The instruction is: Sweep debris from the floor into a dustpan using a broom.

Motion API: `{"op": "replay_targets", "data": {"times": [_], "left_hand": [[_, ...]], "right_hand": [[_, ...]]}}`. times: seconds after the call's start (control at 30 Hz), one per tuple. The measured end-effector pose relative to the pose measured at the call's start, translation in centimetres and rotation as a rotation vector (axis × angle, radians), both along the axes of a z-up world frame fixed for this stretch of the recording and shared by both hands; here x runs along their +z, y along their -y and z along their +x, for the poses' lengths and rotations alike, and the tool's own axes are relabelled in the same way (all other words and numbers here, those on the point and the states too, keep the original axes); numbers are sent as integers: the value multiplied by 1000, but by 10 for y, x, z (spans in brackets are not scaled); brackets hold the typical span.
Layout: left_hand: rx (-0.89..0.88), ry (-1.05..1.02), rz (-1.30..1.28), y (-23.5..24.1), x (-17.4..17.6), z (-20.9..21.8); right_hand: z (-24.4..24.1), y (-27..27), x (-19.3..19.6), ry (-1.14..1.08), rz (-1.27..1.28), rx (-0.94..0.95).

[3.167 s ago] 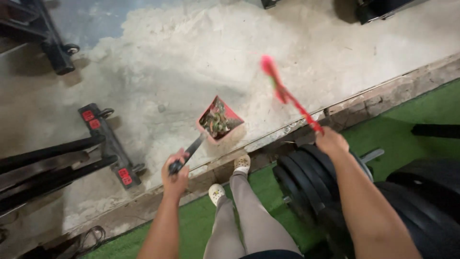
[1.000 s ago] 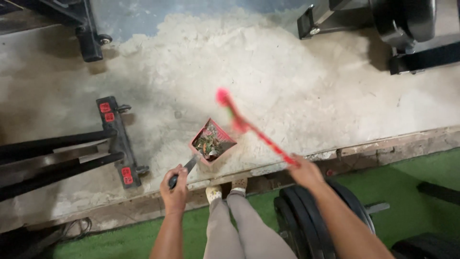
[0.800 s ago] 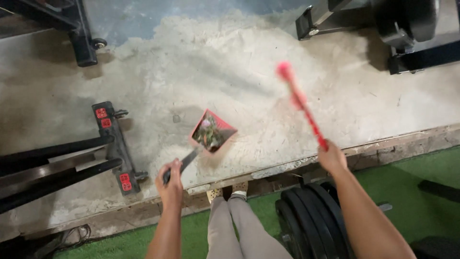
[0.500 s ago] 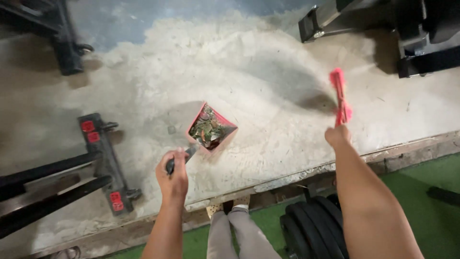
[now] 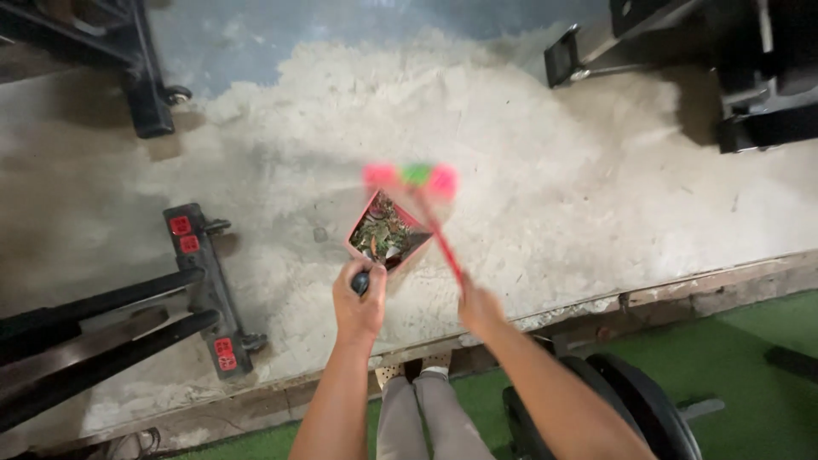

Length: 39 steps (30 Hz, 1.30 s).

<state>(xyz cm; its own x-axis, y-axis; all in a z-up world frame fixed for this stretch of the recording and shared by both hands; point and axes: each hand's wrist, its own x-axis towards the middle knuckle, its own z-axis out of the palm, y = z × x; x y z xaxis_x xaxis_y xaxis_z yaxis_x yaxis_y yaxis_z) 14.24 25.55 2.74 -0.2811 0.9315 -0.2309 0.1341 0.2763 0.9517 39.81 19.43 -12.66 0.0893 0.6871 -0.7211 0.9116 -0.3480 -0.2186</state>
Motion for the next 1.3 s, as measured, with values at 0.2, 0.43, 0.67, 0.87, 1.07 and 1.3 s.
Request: {"op": "replay_targets", "data": {"times": [0.2, 0.43, 0.67, 0.87, 1.07, 1.3], "left_hand": [[-20, 61, -75, -1, 6, -6], [-39, 7, 101, 5, -6, 2], [-47, 12, 92, 8, -9, 3], [-32, -40, 67, 2, -16, 3], [-62, -54, 44, 7, 14, 11], [-60, -31, 43, 11, 31, 12]], "right_hand": [[57, 31, 122, -180, 166, -295], [160, -70, 26, 107, 462, -292], [43, 17, -47, 91, 204, -197], [38, 3, 56, -26, 243, -247], [25, -193, 59, 134, 338, -64], [-47, -256, -43, 238, 242, 232]]}}
